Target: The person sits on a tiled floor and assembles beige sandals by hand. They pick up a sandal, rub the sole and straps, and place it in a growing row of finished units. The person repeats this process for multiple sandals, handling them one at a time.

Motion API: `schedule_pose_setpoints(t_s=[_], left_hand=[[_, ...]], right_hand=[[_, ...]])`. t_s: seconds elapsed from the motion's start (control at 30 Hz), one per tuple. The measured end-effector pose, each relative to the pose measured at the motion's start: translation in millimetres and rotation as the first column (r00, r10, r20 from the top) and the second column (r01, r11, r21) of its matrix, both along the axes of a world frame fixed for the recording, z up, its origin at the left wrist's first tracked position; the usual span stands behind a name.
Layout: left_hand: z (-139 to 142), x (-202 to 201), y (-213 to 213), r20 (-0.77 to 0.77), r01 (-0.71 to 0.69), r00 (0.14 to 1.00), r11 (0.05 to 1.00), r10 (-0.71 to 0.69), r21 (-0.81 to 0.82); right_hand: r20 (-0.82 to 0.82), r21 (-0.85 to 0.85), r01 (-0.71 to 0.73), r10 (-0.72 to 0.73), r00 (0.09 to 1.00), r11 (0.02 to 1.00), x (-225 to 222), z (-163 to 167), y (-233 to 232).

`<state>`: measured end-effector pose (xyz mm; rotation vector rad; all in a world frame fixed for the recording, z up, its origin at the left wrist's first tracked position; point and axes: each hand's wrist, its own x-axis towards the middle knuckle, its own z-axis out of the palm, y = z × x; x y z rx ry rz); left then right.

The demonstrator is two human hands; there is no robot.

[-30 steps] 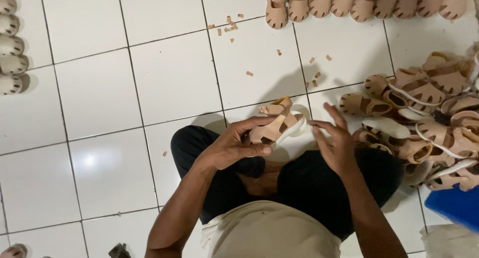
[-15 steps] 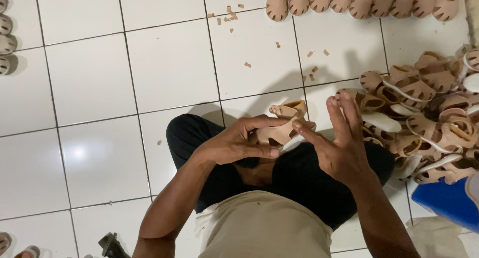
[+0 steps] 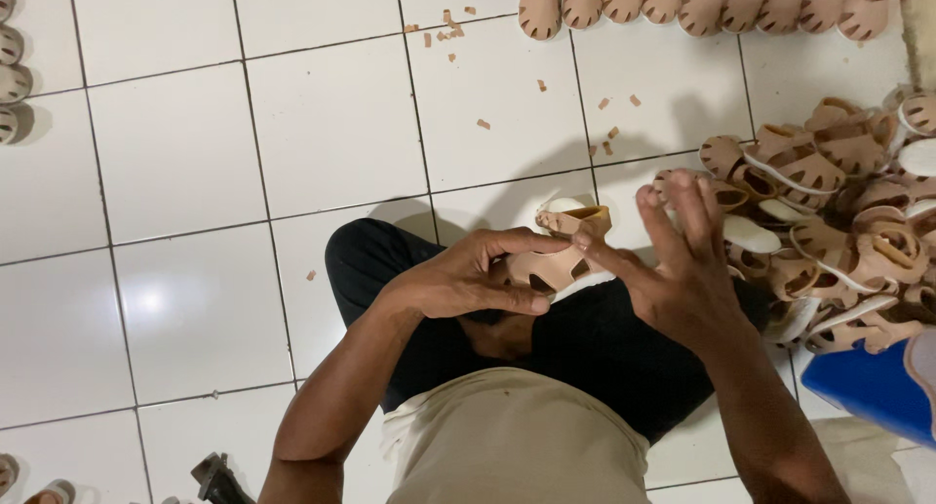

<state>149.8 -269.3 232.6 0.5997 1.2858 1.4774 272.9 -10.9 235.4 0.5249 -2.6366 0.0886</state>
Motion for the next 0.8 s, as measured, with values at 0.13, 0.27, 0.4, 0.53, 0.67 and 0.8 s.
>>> schedule_pose_setpoints(t_s=[0.13, 0.27, 0.4, 0.53, 0.67, 0.8], left_hand=[[-1.4, -0.9, -0.3, -0.013, 0.002, 1.0, 1.0, -0.002, -0.008], [-1.6, -1.8, -2.3, -0.039, 0.037, 0.999, 0.999, -0.037, 0.007], [-1.9, -3.9, -4.6, -0.065, 0.05, 0.996, 0.997, -0.054, -0.052], [-2.7, -2.8, -4.4, -0.056, 0.039, 0.998, 0.999, -0.04, -0.009], [-2.7, -3.3, -6.3, -0.022, 0.058, 0.998, 0.997, -0.057, 0.049], [-4.5, -2.2, -9.4, -0.087, 0.092, 0.992, 0.995, -0.089, 0.036]], right_hand=[[-0.005, -0.012, -0.016, 0.016, 1.0, 1.0, 0.9, 1.6, 1.5], [-0.021, 0.11, -0.025, 0.027, 0.999, 0.994, -0.2, 0.9, 6.0], [-0.001, 0.078, -0.023, 0.023, 1.0, 0.997, -0.2, 1.5, 8.5], [0.038, -0.035, 0.043, -0.042, 0.998, 0.998, -5.9, 6.3, 4.8], [0.376, -0.652, 0.235, 0.039, 0.926, 0.721, -16.7, 18.4, -3.4], [0.487, -0.813, 0.262, 0.36, 0.796, 0.519, -31.0, 29.7, -7.8]])
